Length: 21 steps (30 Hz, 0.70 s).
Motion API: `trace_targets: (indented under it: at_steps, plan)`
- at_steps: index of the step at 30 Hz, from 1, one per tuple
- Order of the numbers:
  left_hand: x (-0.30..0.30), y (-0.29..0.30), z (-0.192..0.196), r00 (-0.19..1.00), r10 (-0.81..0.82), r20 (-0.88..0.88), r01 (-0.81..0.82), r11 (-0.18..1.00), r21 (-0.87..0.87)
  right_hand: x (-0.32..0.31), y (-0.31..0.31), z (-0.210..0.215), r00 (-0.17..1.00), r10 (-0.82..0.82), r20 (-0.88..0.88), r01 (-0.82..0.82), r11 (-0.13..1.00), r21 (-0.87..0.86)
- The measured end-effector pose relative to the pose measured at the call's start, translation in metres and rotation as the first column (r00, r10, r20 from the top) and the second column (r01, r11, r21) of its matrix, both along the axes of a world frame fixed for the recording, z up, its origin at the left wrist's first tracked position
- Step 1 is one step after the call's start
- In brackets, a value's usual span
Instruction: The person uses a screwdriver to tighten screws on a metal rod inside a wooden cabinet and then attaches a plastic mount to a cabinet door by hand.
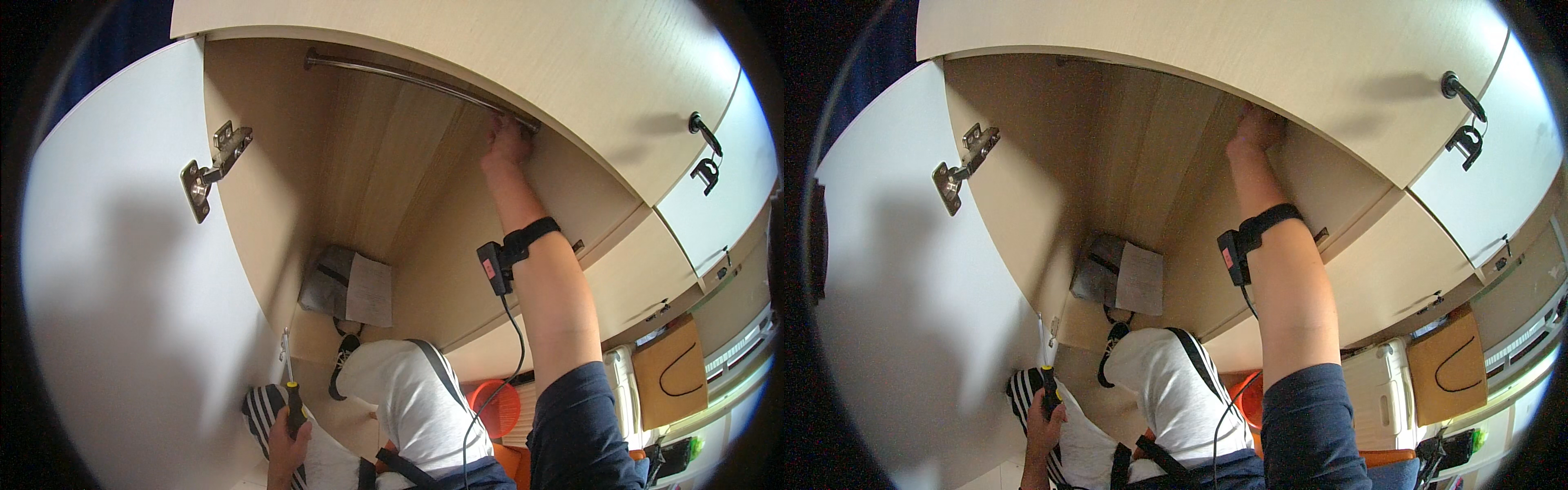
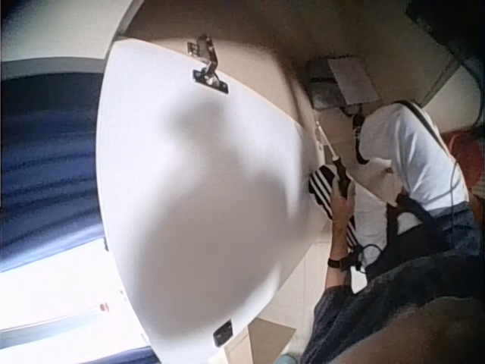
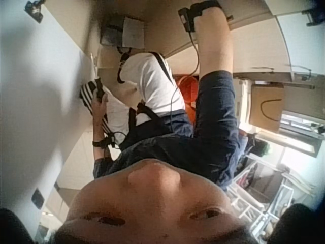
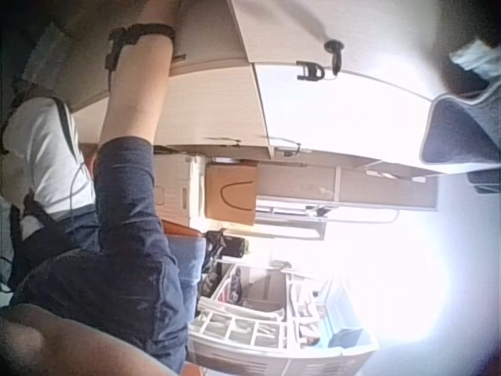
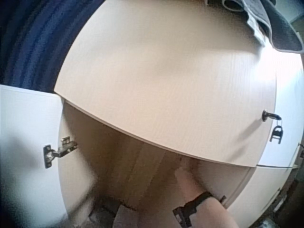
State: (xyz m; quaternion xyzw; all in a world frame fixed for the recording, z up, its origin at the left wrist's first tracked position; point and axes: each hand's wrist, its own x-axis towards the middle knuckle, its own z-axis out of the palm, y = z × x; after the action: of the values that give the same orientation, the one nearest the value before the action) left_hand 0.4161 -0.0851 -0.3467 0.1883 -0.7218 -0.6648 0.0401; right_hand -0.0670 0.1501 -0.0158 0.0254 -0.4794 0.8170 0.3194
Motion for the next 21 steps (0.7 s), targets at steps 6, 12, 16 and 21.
trace_targets:
  at_steps: [6, 12, 16, 21]
  plan:
    - [-0.006, 0.003, -0.002, 0.999, -0.046, 0.000, 0.046, 0.999, 0.019, -0.047, 0.037, -0.006, 0.953, -0.302, -0.034, 0.295, 0.893, 0.339]
    - [0.000, -0.001, 0.004, 1.000, -0.010, 0.012, 0.010, 1.000, -0.015, -0.005, -0.003, 0.003, 0.993, -0.051, 0.109, 0.062, 0.993, -0.098]
    - [-0.004, 0.000, 0.009, 0.999, -0.029, 0.020, 0.029, 1.000, -0.005, -0.008, 0.005, 0.001, 0.980, -0.138, 0.141, 0.134, 0.990, 0.041]
    - [-0.003, 0.001, 0.013, 0.999, -0.019, 0.034, 0.018, 0.999, 0.037, -0.003, -0.007, -0.020, 0.986, -0.096, 0.136, 0.123, 0.971, -0.206]
